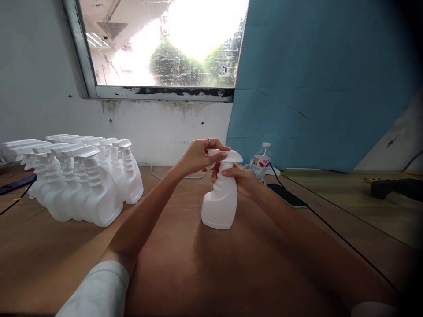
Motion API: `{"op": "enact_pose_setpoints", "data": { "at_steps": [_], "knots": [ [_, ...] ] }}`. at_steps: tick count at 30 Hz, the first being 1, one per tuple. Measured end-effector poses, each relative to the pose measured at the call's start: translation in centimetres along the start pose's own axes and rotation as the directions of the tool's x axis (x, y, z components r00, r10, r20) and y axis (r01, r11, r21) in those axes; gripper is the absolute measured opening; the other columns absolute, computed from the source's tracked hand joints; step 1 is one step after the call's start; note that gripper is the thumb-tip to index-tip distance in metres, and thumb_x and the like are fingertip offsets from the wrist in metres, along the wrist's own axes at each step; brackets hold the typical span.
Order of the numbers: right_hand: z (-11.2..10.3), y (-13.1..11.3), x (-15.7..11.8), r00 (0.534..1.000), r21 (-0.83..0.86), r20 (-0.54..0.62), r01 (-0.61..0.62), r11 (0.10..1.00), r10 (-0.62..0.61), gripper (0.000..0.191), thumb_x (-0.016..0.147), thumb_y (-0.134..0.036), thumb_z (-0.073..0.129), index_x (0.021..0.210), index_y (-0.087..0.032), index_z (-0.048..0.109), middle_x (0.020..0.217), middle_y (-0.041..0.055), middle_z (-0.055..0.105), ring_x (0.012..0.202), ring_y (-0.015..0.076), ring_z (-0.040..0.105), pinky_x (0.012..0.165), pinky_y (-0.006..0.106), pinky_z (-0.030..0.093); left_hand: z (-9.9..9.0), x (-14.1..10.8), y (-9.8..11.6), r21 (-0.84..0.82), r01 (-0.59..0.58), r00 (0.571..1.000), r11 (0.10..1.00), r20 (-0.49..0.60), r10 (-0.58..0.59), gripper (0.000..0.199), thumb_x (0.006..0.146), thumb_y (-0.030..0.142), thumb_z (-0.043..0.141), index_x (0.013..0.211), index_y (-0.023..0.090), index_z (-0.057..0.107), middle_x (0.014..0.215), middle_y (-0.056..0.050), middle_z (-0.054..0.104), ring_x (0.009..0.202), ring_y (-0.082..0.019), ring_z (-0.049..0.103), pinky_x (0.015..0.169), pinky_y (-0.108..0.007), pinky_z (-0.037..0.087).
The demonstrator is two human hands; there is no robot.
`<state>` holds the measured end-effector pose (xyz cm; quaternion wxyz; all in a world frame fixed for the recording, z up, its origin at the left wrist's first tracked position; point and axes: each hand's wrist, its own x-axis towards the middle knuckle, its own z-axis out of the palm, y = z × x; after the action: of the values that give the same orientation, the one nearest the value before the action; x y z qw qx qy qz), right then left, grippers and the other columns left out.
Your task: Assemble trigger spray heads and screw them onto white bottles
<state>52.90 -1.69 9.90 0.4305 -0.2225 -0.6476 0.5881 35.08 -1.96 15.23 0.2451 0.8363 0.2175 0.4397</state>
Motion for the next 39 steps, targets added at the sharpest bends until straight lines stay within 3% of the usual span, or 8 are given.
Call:
{"op": "enact_pose_setpoints", "data": {
  "at_steps": [8, 12, 15, 18, 21, 25, 31, 39],
  "knots": [
    [-0.2, -0.1, -0.2, 0.999, -0.007, 0.015, -0.039, 0.999, 0.039, 0.026, 0.065, -0.02, 0.067, 0.09, -0.015, 0.061, 0.074, 0.0044, 0.068, 0.063, 0.0152, 0.06, 0.056, 0.026, 0.051, -0.6, -0.2, 0.1, -0.081, 0.023, 0.997, 0.996, 0.07, -0.017, 0.026, 0.082, 0.042, 0.063, 0.097, 0.021, 0.066, 0.075, -0.003, 0.062, 0.049, -0.007, 0.045, 0.046, -0.024, 0.037],
    [-0.1, -0.1, -0.1, 1.0, -0.029, -0.014, -0.018, 0.999, 0.018, 0.025, 0.067, -0.02, 0.063, 0.091, -0.015, 0.061, 0.073, 0.0047, 0.068, 0.062, 0.0155, 0.06, 0.056, 0.026, 0.049, -0.4, 0.0, -0.7, -0.144, 0.05, 0.996, 0.988, 0.076, -0.04, 0.043, 0.079, 0.044, 0.065, 0.115, 0.022, 0.057, 0.093, -0.005, 0.064, 0.05, -0.005, 0.048, 0.047, -0.023, 0.041],
    [0.0, 0.1, 0.1, 1.0, -0.031, -0.013, -0.015, 0.999, 0.014, 0.027, 0.068, -0.019, 0.061, 0.094, -0.014, 0.061, 0.071, 0.0054, 0.069, 0.063, 0.017, 0.061, 0.058, 0.028, 0.049, 0.3, -0.3, -2.0, -0.215, 0.082, 0.996, 0.973, 0.054, -0.072, 0.053, 0.077, 0.047, 0.066, 0.12, 0.021, 0.051, 0.102, -0.007, 0.062, 0.073, -0.011, 0.061, 0.06, -0.022, 0.049],
    [0.1, 0.3, 0.3, 0.997, -0.047, -0.068, -0.027, 0.999, 0.024, 0.031, 0.065, -0.018, 0.058, 0.095, -0.014, 0.063, 0.066, 0.0049, 0.07, 0.06, 0.0187, 0.063, 0.054, 0.027, 0.048, 1.2, -1.6, -3.8, -0.233, 0.117, 0.993, 0.965, 0.046, -0.109, 0.05, 0.078, 0.049, 0.065, 0.115, 0.017, 0.053, 0.1, -0.009, 0.062, 0.093, -0.017, 0.061, 0.078, -0.027, 0.05],
    [0.3, 0.4, 0.4, 0.991, -0.072, -0.136, -0.025, 0.997, 0.015, 0.033, 0.062, -0.017, 0.055, 0.094, -0.015, 0.065, 0.065, 0.004, 0.07, 0.056, 0.0187, 0.063, 0.048, 0.026, 0.045, 2.1, -3.6, -5.4, -0.281, 0.202, 0.979, 0.938, 0.087, -0.185, 0.055, 0.078, 0.052, 0.064, 0.12, 0.018, 0.051, 0.103, -0.009, 0.061, 0.092, -0.018, 0.061, 0.079, -0.029, 0.05],
    [0.2, 0.5, 0.3, 0.997, -0.036, -0.074, 0.027, 0.999, -0.03, 0.036, 0.065, -0.015, 0.055, 0.1, -0.018, 0.063, 0.073, 0.0018, 0.071, 0.057, 0.0169, 0.064, 0.052, 0.025, 0.047, 3.3, -6.8, -6.9, -0.333, 0.302, 0.948, 0.893, 0.201, -0.246, 0.058, 0.078, 0.049, 0.065, 0.126, 0.021, 0.048, 0.112, -0.01, 0.057, 0.102, -0.02, 0.059, 0.086, -0.031, 0.049],
    [0.5, 0.6, 0.2, 0.998, -0.013, -0.042, 0.036, 0.999, -0.037, 0.03, 0.066, -0.014, 0.052, 0.094, -0.017, 0.062, 0.07, 0.0038, 0.069, 0.059, 0.0182, 0.063, 0.049, 0.025, 0.044, 5.0, -10.4, -8.3, -0.305, 0.43, 0.888, 0.849, 0.312, -0.338, 0.053, 0.078, 0.047, 0.066, 0.119, 0.017, 0.052, 0.105, -0.01, 0.061, 0.09, -0.019, 0.061, 0.08, -0.033, 0.051],
    [1.2, 0.6, 0.0, 0.997, -0.027, 0.038, 0.063, 0.998, -0.062, 0.017, 0.069, -0.016, 0.053, 0.084, -0.016, 0.061, 0.065, 0.0017, 0.061, 0.058, 0.0178, 0.062, 0.058, 0.031, 0.049, 4.8, -12.4, -6.9, -0.042, 0.39, 0.896, 0.92, 0.246, -0.369, 0.045, 0.078, 0.049, 0.064, 0.109, 0.016, 0.054, 0.083, -0.003, 0.061, 0.068, -0.013, 0.056, 0.064, -0.025, 0.047]
  ]
}}
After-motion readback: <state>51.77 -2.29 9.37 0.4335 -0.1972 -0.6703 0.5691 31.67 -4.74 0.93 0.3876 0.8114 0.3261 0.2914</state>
